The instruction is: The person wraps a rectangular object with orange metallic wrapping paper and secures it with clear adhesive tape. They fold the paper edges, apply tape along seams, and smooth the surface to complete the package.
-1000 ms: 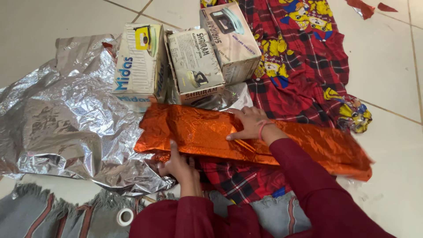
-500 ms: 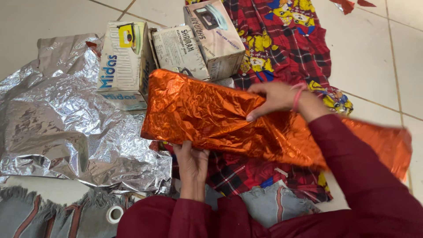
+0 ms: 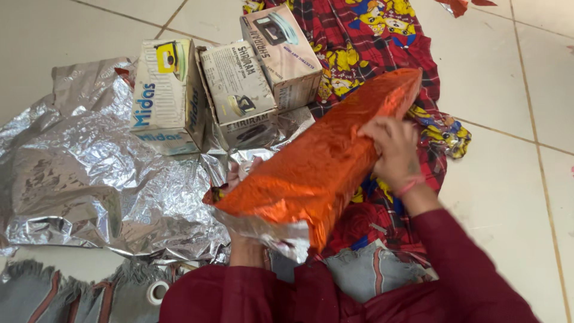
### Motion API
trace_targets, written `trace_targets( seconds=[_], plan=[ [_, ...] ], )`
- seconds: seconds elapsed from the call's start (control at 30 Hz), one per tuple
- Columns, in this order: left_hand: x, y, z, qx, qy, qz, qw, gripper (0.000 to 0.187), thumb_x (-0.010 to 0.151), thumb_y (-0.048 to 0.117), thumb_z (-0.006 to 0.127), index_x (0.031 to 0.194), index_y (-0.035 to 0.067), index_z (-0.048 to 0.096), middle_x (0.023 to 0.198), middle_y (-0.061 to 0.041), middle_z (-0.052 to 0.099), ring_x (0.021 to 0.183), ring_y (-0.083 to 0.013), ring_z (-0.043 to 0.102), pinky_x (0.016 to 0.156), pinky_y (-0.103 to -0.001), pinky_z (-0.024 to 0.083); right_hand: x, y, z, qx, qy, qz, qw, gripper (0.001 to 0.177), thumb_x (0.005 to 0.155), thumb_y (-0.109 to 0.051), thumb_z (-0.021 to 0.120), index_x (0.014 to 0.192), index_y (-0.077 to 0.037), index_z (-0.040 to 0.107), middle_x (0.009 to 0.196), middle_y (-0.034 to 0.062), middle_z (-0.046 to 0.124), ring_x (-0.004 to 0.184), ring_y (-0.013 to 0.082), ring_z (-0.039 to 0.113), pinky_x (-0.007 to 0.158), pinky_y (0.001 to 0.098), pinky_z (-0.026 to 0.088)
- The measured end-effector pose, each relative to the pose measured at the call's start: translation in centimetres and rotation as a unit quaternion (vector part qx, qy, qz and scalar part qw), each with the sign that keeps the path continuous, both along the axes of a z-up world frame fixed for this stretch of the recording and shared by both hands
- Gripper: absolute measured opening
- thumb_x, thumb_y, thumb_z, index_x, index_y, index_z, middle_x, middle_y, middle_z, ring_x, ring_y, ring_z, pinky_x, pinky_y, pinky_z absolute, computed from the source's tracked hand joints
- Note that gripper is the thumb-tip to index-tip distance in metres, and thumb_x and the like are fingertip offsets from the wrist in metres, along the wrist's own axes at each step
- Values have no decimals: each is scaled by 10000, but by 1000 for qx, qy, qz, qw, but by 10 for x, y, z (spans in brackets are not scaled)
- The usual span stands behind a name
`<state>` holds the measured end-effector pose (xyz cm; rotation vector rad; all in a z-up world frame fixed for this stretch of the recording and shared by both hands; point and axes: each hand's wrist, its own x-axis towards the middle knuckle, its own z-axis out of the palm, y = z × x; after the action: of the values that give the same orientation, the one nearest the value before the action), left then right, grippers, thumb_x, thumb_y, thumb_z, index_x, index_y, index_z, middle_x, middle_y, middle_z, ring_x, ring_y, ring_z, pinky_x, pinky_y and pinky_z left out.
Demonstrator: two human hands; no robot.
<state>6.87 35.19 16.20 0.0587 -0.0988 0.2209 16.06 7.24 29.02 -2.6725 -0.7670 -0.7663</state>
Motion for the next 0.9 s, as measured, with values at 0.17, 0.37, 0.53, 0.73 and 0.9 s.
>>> trace_targets(
  seconds=[0.17, 0.37, 0.53, 0.73, 0.9],
  plan=[
    [29, 4, -28, -34, 19, -175, 984, 489, 1012, 332, 638, 1438, 152, 480, 1512, -254, 486, 1370, -406, 524, 1118, -578, 483, -31, -5, -36, 140, 14, -58, 988, 419, 865, -8, 686, 1246, -177, 639, 1401, 137, 519, 1266, 371, 474, 1091, 444, 402],
    [17, -11, 13, 90, -26, -107, 990, 526, 984, 178, 673, 1452, 182, 432, 1444, -257, 532, 1333, -383, 559, 1087, -536, 514, -82, 7, -10, 278, 129, -136, 942, 631, 1045, -84, 550, 1623, -97, 295, 1672, 244, 122, 1559, 388, 250, 1264, 455, 272],
    [-18, -28, 58, 160, -35, -77, 984, 609, 961, 50, 702, 1463, 206, 393, 1388, -260, 570, 1302, -365, 588, 1061, -501, 540, -133, 2, 25, 298, 178, 90, 933, 921, 985, -170, 654, 1667, -108, 37, 1736, 169, -47, 1624, 331, 96, 1311, 448, 203],
    [-44, -34, 85, 240, -70, -77, 965, 733, 904, 52, 790, 1502, 178, 385, 1451, -212, 571, 1392, -304, 537, 1099, -439, 526, -170, -16, 65, 404, 362, 218, 811, 1076, 983, -271, 659, 1655, -97, -163, 1774, 117, -189, 1652, 282, -46, 1304, 461, 79],
    [-50, -35, 79, 314, -31, -64, 947, 678, 951, 38, 702, 1537, 144, 376, 1468, -252, 591, 1420, -296, 542, 1189, -375, 438, -175, -30, 52, 508, 367, 258, 736, 1048, 1004, -566, 572, 1713, -100, -43, 1815, 103, -155, 1693, 246, -81, 1353, 431, -2]
  ],
)
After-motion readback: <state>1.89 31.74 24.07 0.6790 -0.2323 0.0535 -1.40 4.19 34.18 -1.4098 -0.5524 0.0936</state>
